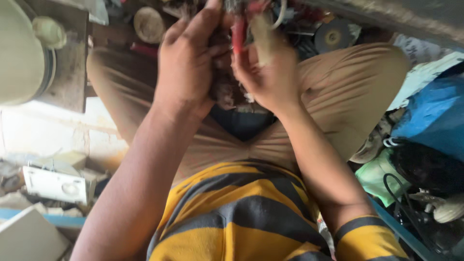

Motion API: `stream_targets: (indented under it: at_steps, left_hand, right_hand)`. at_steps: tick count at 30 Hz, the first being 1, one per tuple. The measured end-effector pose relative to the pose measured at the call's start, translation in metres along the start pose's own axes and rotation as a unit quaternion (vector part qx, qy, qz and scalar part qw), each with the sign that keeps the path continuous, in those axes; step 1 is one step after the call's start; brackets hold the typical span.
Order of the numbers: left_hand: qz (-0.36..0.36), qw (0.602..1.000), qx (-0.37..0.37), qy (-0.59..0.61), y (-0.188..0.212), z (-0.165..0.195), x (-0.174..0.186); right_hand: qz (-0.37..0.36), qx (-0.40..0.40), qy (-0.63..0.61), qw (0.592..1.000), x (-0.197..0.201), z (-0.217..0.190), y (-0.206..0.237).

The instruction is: The person uses pliers to repeatedly strike and adjust a metal rod inserted into the winding area of an electric motor stator. They hold the rod with a cloth and occasionally reposition the stator on the workbench.

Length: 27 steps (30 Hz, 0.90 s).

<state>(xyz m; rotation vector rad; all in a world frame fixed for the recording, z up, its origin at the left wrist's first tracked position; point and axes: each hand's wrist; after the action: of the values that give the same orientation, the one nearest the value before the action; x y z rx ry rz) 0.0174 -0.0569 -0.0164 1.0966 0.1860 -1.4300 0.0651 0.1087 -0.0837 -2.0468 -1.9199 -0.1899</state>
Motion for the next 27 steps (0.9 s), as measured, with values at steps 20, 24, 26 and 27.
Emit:
stream_targets:
  at_steps: [20,24,26,27]
  left_hand:
    - [-0.118,0.951,0.151,0.242,-0.033,-0.017,-0.01]
    - [-0.123,0.943,0.148,0.271,-0.032,-0.016,-0.021]
    - [-0.101,0.939,0.157,0.288,-0.03,-0.018,-0.025]
    - [-0.095,0.938,0.161,0.291,-0.029,-0.019,-0.026]
  right_hand:
    - [0.065,-0.126,0.074,0.987,0.104,-0.08,0.091]
    - [0.051,-0.049,0.149,0.986,0.116,-0.093,0.09]
    - [0.061,-0.006,0.169,0.984,0.114,-0.105,0.076]
    - [0.071,0.02,0.177,0.982,0.11,-0.112,0.067]
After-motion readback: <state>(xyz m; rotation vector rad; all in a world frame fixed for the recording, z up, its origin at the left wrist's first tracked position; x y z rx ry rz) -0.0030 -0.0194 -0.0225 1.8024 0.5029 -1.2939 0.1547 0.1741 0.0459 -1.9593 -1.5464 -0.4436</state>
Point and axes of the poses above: each hand's wrist, its own y-axis away from the middle knuckle, its own x-axis out of the back of the hand, z = x × y, and after that the axes turned 7 degrees about y, right-handed
